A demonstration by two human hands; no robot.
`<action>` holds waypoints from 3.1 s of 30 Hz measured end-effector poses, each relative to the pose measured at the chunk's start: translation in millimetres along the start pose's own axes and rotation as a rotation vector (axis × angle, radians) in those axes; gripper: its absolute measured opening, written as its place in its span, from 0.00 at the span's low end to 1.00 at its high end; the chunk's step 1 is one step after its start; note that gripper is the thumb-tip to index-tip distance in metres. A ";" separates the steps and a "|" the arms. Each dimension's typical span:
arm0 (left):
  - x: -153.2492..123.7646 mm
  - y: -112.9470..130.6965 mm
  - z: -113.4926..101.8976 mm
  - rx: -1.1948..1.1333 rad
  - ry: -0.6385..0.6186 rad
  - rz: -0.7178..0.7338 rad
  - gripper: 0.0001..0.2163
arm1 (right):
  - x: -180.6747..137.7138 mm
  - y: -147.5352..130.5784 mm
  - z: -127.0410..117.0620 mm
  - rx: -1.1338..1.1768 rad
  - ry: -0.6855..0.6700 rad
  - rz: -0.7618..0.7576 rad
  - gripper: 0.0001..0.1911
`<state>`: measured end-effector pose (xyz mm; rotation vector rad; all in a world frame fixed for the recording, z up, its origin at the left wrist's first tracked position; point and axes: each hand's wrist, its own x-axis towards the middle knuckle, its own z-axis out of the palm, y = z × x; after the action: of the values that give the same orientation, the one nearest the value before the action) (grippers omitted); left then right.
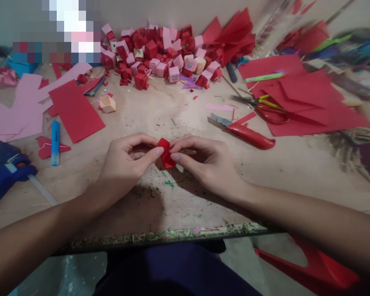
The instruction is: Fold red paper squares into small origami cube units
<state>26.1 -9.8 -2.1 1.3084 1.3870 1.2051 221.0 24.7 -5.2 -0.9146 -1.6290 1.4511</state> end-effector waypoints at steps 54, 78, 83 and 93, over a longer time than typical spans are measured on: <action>-10.2 -11.0 4.3 0.216 -0.042 0.256 0.16 | -3.4 -3.1 3.8 -0.019 0.022 0.082 0.10; -13.0 -5.1 4.3 0.224 0.078 0.270 0.09 | 7.3 -6.7 -10.7 0.199 -0.134 0.272 0.06; -12.9 -10.2 2.2 0.268 0.099 0.357 0.14 | 7.8 -5.4 -11.2 0.210 -0.129 0.276 0.06; -14.3 -13.9 3.1 0.322 0.104 0.430 0.16 | 8.1 -4.1 -10.9 0.279 -0.129 0.278 0.06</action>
<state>27.9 -23.5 -16.8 1.8634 1.4616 1.3832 226.9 36.4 0.3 -0.9272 -1.3804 1.9083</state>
